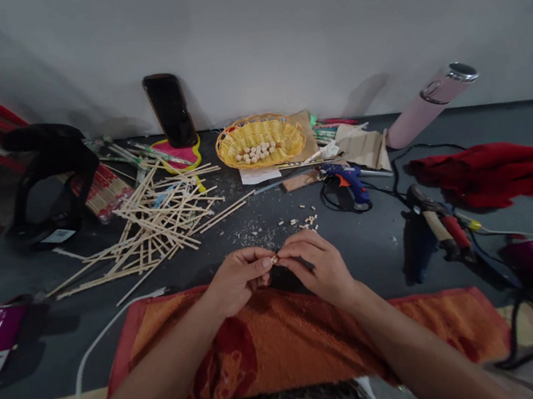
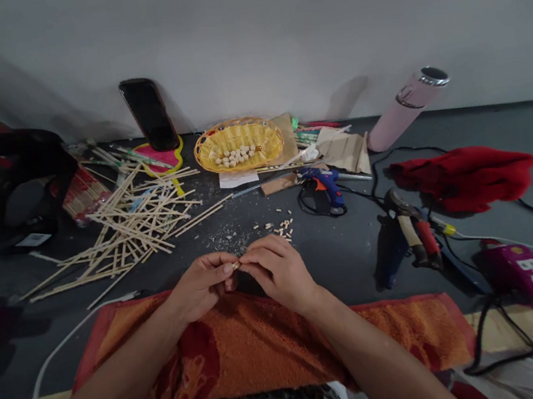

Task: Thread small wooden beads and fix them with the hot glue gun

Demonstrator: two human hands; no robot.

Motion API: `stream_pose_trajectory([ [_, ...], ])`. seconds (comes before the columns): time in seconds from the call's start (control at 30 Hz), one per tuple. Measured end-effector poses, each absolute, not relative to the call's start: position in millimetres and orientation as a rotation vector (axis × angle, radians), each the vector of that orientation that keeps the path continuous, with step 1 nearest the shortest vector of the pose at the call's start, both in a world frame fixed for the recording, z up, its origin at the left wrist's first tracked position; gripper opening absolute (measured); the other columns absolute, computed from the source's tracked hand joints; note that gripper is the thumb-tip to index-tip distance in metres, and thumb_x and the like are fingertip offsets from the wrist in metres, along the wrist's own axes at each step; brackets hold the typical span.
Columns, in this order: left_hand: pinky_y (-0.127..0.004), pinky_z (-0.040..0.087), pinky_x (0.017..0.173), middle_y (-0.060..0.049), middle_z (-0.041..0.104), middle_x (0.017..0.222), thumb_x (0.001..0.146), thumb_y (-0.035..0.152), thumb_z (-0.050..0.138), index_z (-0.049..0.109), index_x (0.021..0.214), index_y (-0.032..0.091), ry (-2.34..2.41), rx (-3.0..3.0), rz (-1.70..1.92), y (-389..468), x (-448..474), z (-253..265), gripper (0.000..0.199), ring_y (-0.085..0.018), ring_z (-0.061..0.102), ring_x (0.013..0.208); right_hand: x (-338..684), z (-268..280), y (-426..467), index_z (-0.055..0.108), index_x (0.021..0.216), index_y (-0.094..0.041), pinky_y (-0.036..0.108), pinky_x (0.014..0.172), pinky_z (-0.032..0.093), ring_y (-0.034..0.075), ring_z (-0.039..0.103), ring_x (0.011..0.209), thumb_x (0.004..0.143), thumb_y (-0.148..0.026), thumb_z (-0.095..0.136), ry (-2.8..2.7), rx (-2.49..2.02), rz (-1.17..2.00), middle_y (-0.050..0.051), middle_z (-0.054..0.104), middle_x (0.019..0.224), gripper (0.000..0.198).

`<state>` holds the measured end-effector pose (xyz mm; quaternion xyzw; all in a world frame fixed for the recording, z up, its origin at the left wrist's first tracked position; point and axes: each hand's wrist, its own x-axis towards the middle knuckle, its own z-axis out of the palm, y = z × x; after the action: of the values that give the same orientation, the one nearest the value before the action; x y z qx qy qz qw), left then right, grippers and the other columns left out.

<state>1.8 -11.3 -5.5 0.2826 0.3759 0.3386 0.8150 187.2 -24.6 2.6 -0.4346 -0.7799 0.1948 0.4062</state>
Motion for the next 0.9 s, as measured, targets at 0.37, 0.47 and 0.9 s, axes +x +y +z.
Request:
stream_pose_trajectory([
  [0.37, -0.019, 0.035, 0.051, 0.0, 0.059, 0.057, 0.067, 0.025, 0.076, 0.068, 0.077, 0.012, 0.81, 0.618, 0.706, -11.4, 1.1, -9.6, 0.018, -0.006, 0.049, 0.05, 187.9, 3.1, -24.7, 0.062, 0.088, -0.02, 0.034, 0.08, 0.043, 0.017, 0.056, 0.085, 0.087, -0.016, 0.052, -2.094, -1.054, 0.409, 0.004, 0.066, 0.09, 0.012],
  [0.47, -0.019, 0.035, 0.051, 0.0, 0.058, 0.056, 0.068, 0.024, 0.075, 0.068, 0.076, 0.012, 0.81, 0.626, 0.702, -11.7, 1.0, -10.0, 0.017, -0.006, 0.049, 0.05, 188.1, 1.8, -24.6, 0.063, 0.088, -0.02, 0.034, 0.079, 0.042, 0.017, 0.056, 0.084, 0.088, -0.016, 0.05, -2.102, -1.032, 0.401, 0.005, 0.066, 0.089, 0.013],
  [0.9, -0.019, 0.036, 0.052, 0.001, 0.058, 0.056, 0.07, 0.024, 0.074, 0.067, 0.076, 0.012, 0.804, 0.644, 0.705, -12.2, 1.1, -13.7, 0.015, -0.006, 0.05, 0.05, 187.2, -0.3, -24.7, 0.063, 0.086, -0.019, 0.034, 0.078, 0.042, 0.016, 0.055, 0.082, 0.087, -0.014, 0.052, -2.106, -1.02, 0.42, 0.004, 0.067, 0.088, 0.012],
])
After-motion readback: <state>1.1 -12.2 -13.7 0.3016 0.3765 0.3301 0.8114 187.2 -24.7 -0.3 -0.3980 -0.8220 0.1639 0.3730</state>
